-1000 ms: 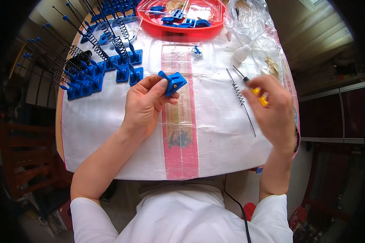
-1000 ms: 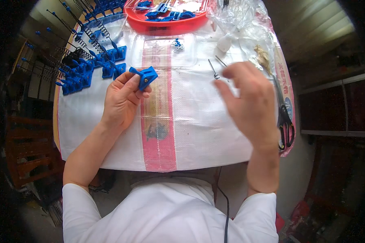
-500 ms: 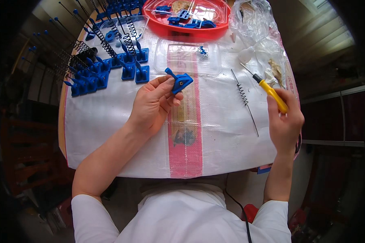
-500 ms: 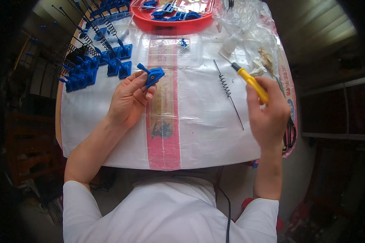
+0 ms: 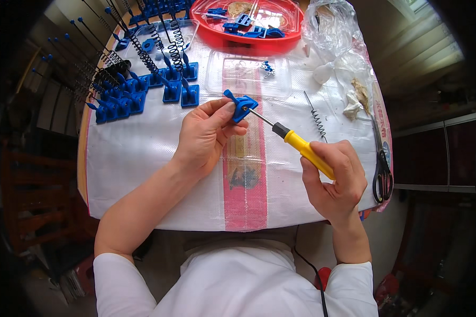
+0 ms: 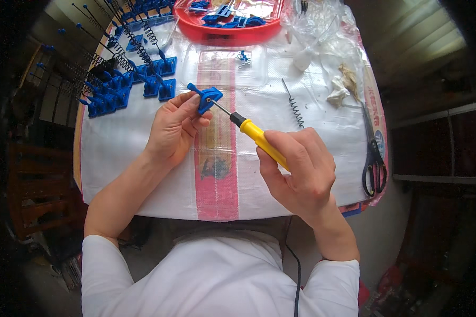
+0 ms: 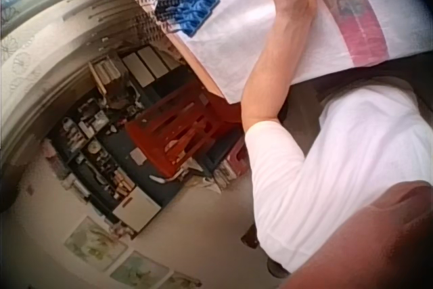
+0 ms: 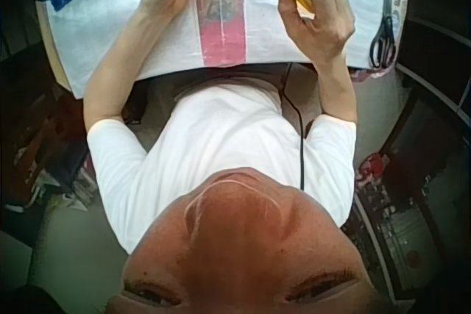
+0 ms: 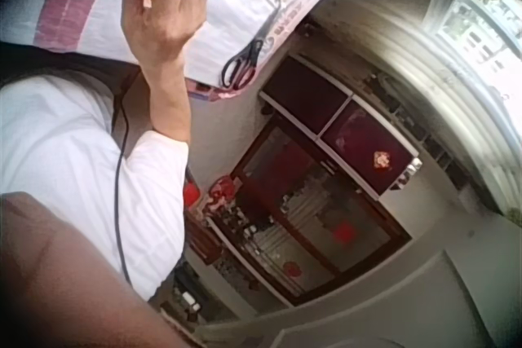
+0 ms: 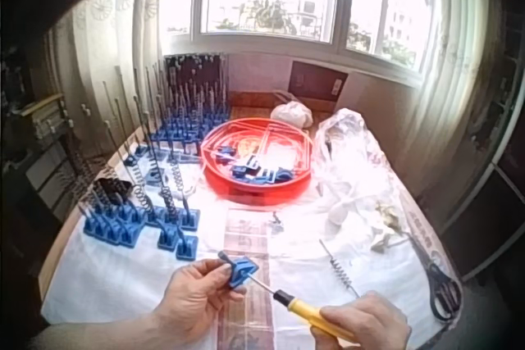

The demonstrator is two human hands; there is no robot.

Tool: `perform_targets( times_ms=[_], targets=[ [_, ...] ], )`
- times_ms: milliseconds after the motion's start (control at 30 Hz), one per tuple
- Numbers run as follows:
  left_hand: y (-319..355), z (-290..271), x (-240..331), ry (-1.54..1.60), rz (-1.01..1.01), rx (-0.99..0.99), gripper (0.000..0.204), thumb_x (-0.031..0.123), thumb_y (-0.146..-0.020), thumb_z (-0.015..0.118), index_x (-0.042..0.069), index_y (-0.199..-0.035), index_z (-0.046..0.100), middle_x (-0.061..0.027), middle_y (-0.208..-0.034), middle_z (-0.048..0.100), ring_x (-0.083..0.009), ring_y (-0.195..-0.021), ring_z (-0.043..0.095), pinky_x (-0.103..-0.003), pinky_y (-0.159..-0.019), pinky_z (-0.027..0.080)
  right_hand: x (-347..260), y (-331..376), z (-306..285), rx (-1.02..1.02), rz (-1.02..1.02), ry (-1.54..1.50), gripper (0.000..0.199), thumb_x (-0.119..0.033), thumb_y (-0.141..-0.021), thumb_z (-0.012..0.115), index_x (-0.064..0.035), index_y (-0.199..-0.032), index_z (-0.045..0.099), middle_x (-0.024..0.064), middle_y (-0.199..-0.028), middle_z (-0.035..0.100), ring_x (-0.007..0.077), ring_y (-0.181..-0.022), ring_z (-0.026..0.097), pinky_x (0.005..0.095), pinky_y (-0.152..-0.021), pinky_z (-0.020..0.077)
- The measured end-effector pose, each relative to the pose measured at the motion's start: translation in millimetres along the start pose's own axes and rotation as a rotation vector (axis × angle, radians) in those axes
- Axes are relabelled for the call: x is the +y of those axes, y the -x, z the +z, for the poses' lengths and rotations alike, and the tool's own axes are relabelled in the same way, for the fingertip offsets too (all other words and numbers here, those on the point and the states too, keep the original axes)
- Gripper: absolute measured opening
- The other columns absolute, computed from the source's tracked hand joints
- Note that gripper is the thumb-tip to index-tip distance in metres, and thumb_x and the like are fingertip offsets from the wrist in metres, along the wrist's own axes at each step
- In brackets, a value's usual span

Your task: Manually assemble a spring and plastic parts into a mechanical component.

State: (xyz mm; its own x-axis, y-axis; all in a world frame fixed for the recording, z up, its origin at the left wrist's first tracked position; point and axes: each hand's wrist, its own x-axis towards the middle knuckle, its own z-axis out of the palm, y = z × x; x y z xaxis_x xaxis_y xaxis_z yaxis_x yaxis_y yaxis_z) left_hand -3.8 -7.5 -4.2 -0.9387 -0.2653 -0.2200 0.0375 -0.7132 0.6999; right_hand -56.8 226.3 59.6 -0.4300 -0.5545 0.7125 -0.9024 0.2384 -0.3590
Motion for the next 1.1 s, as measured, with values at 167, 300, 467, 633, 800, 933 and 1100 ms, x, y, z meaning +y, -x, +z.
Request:
perform_targets(
  times_ms=[167, 300, 467, 633, 800, 933, 1100],
  targets=[
    [0.5, 1.1, 0.5, -0.006, 0.005, -0.018, 0.015, 0.011, -0.099, 0.06, 0.001, -0.11, 0.059, -0.0114, -0.096, 0.07, -0.0167, -0.081, 0.07, -0.023, -0.07, 0.059, 0.1, -1.6, 2.8, -0.008, -0.005, -0.005, 0.036, 0.007, -0.071, 0.078, -0.0005, -0.103, 0.064, 0.0105, -0.08, 0.065, 0.0233, -0.066, 0.061, 0.0309, -0.054, 0.0479],
    [0.4, 1.9, -1.0, -0.029, 0.031, -0.003, 0.014, 0.009, -0.098, 0.06, 0.001, -0.109, 0.06, -0.0115, -0.096, 0.07, -0.0176, -0.081, 0.07, -0.025, -0.07, 0.059, -2.5, -5.1, -2.9, -0.076, -0.037, 0.079, 0.035, 0.004, -0.071, 0.081, -0.0006, -0.102, 0.064, 0.0104, -0.08, 0.064, 0.0234, -0.067, 0.061, 0.031, -0.054, 0.0474],
    [0.9, 6.1, -4.5, -0.085, 0.084, 0.032, 0.013, 0.007, -0.098, 0.061, 0.0, -0.109, 0.06, -0.0122, -0.096, 0.07, -0.0187, -0.08, 0.071, -0.027, -0.07, 0.061, -1.7, 1.9, -2.5, -0.108, 0.004, 0.066, 0.035, -0.007, -0.076, 0.083, -0.0007, -0.102, 0.061, 0.0104, -0.081, 0.063, 0.0231, -0.061, 0.06, 0.0312, -0.051, 0.0466],
    [1.8, 7.4, -6.1, -0.105, 0.1, 0.056, 0.014, 0.006, -0.098, 0.06, -0.001, -0.11, 0.059, -0.0132, -0.096, 0.07, -0.0191, -0.079, 0.071, -0.027, -0.07, 0.061, -10.5, 15.8, 3.7, -0.088, 0.286, -0.033, 0.035, -0.025, -0.085, 0.078, -0.0019, -0.101, 0.059, 0.01, -0.076, 0.064, 0.0237, -0.054, 0.062, 0.0321, -0.048, 0.0473],
    [0.6, 7.6, -5.6, -0.11, 0.119, 0.093, 0.014, 0.006, -0.098, 0.059, -0.001, -0.11, 0.058, -0.0137, -0.096, 0.07, -0.0195, -0.079, 0.071, -0.028, -0.071, 0.061, 1.5, 24.5, 4.5, -0.223, 0.298, 0.013, 0.029, -0.018, -0.088, 0.076, -0.0014, -0.101, 0.057, 0.0092, -0.072, 0.062, 0.0213, -0.05, 0.058, 0.0298, -0.047, 0.0461],
    [-0.3, 6.9, -7.0, -0.122, 0.133, 0.071, 0.015, 0.006, -0.098, 0.059, -0.002, -0.111, 0.057, -0.014, -0.097, 0.069, -0.0198, -0.08, 0.071, -0.028, -0.072, 0.061, -2.6, 29.8, 19.5, 0.033, 0.446, -0.201, 0.028, -0.027, -0.093, 0.07, -0.0028, -0.099, 0.057, 0.0098, -0.067, 0.058, 0.0221, -0.048, 0.055, 0.0306, -0.047, 0.0429],
    [0.4, 8.7, -8.9, -0.139, 0.164, 0.082, 0.016, 0.006, -0.098, 0.06, -0.002, -0.112, 0.057, -0.0142, -0.097, 0.07, -0.0198, -0.08, 0.071, -0.028, -0.072, 0.061, 14.8, 35.4, 14.1, -0.211, 0.385, -0.061, 0.027, -0.01, -0.09, 0.073, -0.0014, -0.105, 0.053, 0.0048, -0.058, 0.054, 0.0133, -0.049, 0.055, 0.0283, -0.046, 0.0403]
  ],
)
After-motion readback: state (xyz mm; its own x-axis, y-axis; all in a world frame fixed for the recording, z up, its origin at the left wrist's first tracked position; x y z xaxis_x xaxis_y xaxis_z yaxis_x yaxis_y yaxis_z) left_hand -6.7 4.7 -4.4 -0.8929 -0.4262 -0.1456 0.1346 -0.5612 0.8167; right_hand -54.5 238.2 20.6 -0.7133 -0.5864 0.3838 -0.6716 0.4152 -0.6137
